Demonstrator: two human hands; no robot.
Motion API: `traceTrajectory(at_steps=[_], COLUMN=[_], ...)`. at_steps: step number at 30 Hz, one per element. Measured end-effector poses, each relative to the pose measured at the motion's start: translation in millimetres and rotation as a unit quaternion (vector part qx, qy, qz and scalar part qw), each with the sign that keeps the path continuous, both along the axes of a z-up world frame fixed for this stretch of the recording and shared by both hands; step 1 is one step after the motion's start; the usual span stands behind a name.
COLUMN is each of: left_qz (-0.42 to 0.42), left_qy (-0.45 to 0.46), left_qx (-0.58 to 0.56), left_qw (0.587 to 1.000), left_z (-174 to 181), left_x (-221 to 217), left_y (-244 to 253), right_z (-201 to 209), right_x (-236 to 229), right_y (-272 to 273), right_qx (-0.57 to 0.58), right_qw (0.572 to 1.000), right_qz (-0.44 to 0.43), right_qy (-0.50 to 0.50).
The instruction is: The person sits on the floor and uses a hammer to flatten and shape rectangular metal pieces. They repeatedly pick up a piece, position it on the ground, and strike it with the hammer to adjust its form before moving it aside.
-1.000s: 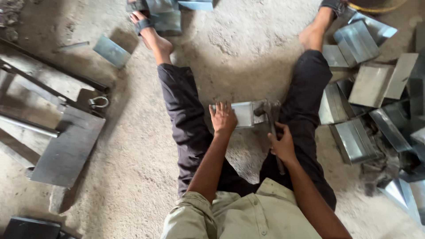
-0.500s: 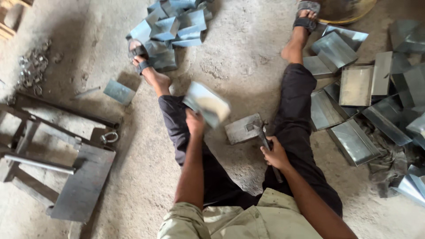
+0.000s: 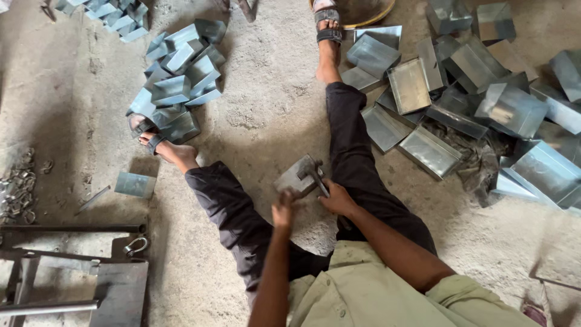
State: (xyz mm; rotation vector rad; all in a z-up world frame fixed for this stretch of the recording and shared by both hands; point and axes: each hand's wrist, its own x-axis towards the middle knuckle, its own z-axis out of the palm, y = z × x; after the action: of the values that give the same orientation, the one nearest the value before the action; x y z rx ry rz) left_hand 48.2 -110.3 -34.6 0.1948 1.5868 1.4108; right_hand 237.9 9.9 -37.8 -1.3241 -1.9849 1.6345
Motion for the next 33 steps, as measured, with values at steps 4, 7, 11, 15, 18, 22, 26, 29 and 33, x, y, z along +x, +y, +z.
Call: traceTrajectory(at_steps=[4,7,11,15,18,22,26,29,33], left_qz=[-0.059,-0.067,-0.046,-0.053,-0.054,-0.036,-0.002,0.020,0.051], left_qy=[-0.031,-0.019,0.052,0.080,0.105,0.129,0.146,0.145,0.120], left_qx=[-0.030,-0.022,0.011,-0.004,0.037,0.108,0.142,0.165,0.153], left_qw=[0.997,0.997,0.998,0.995,0.992,0.985,0.979,0.975,0.980], left_z=[-18,-19,-6,6,30,81,130,166,178], left_x=[43,47,36,51,65,68,54,41,28], left_y=[-22,-31,-34,-45,-41,-24,23,55,74], right_z=[2,5,25,41,45,38,30,40,64], right_x=[1,1,20,33,32,28,31,35,53], right_y=[-5,0,4,2,-1,-8,-2,-7,-20], right_qx=[-0.080,-0.108,-0.236,-0.278,-0.226,-0.108,-0.065,-0.024,0.084], right_qw=[0.994,0.985,0.944,0.920,0.937,0.940,0.915,0.921,0.938], right_qz=[-0.020,-0.043,-0.096,-0.100,-0.098,-0.125,-0.206,-0.203,-0.177], right_qy=[0.068,0.124,0.208,0.258,0.248,0.298,0.340,0.331,0.286])
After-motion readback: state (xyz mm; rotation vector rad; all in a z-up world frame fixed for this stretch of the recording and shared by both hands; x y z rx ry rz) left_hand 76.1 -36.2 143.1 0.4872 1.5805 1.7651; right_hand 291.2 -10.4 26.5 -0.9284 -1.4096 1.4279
